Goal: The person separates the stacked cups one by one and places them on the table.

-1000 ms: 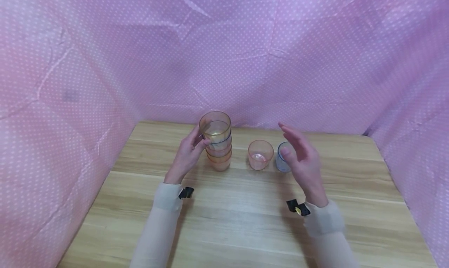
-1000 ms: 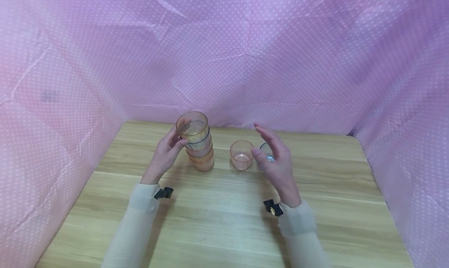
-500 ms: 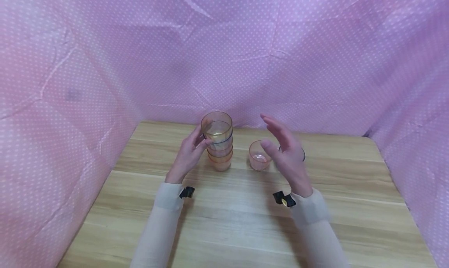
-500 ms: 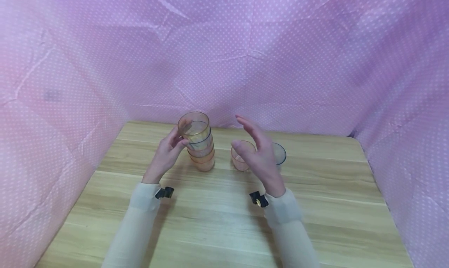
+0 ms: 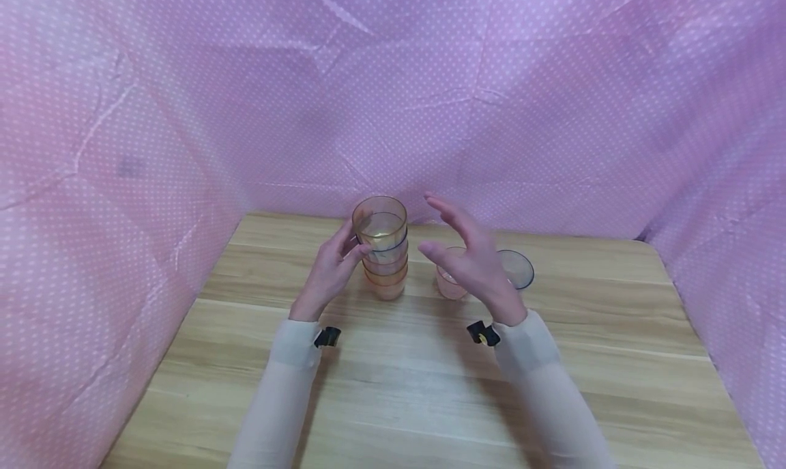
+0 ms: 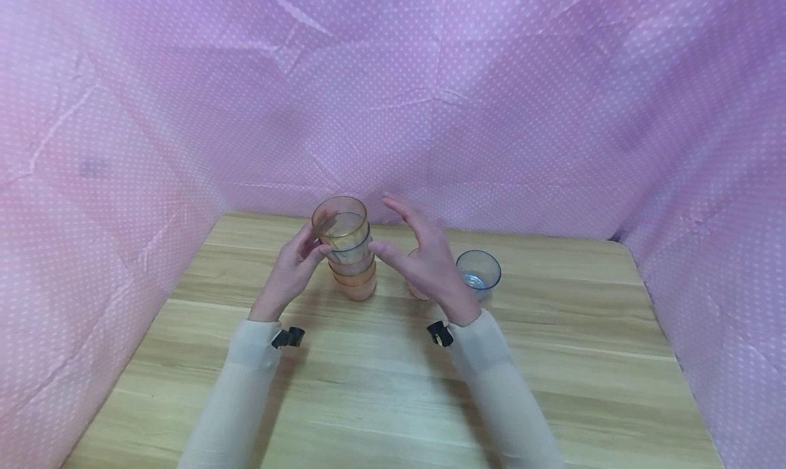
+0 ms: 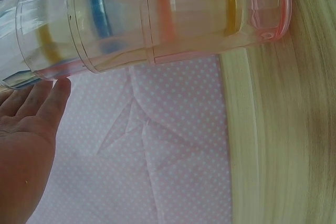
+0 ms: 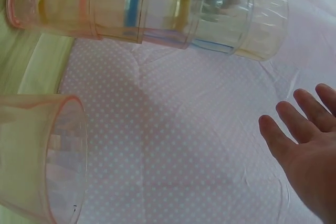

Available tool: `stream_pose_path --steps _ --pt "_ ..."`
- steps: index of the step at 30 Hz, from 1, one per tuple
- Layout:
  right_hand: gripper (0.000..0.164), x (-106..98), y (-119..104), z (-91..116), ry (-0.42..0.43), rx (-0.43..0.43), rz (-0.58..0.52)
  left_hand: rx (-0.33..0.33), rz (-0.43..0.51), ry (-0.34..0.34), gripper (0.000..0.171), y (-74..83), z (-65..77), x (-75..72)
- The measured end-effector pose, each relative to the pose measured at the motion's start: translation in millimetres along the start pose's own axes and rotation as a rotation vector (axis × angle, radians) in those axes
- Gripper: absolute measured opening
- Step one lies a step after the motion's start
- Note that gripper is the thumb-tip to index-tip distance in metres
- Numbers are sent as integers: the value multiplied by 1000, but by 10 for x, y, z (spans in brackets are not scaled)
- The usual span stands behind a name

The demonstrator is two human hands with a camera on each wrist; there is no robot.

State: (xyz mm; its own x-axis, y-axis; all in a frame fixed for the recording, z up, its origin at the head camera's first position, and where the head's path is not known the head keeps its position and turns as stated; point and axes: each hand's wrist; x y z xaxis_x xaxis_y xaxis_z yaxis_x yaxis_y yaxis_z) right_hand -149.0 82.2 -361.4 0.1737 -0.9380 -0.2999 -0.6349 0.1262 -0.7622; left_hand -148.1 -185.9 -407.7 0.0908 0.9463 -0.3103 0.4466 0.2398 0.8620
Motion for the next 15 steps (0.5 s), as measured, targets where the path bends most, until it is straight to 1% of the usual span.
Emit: stream_pose_path --steps 5,9,15 --pt "77 20 -5 -94 -74 58 95 9 -6 -3 79 -3 0 -1" --pt "82 31 0 -172 -130 88 175 7 -7 -6 79 -5 3 -4" --pt "85 61 19 -262 -227 162 229 2 -2 -14 75 -3 7 -7"
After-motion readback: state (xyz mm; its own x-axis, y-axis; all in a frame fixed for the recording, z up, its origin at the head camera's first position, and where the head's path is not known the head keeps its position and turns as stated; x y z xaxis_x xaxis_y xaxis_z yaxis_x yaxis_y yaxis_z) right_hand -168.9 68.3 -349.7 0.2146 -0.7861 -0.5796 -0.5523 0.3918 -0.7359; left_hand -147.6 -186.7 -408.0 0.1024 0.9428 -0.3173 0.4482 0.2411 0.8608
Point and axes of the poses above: each hand's wrist, its own z-axis away from the middle knuckle, its own x-axis out of the palm, y = z × x
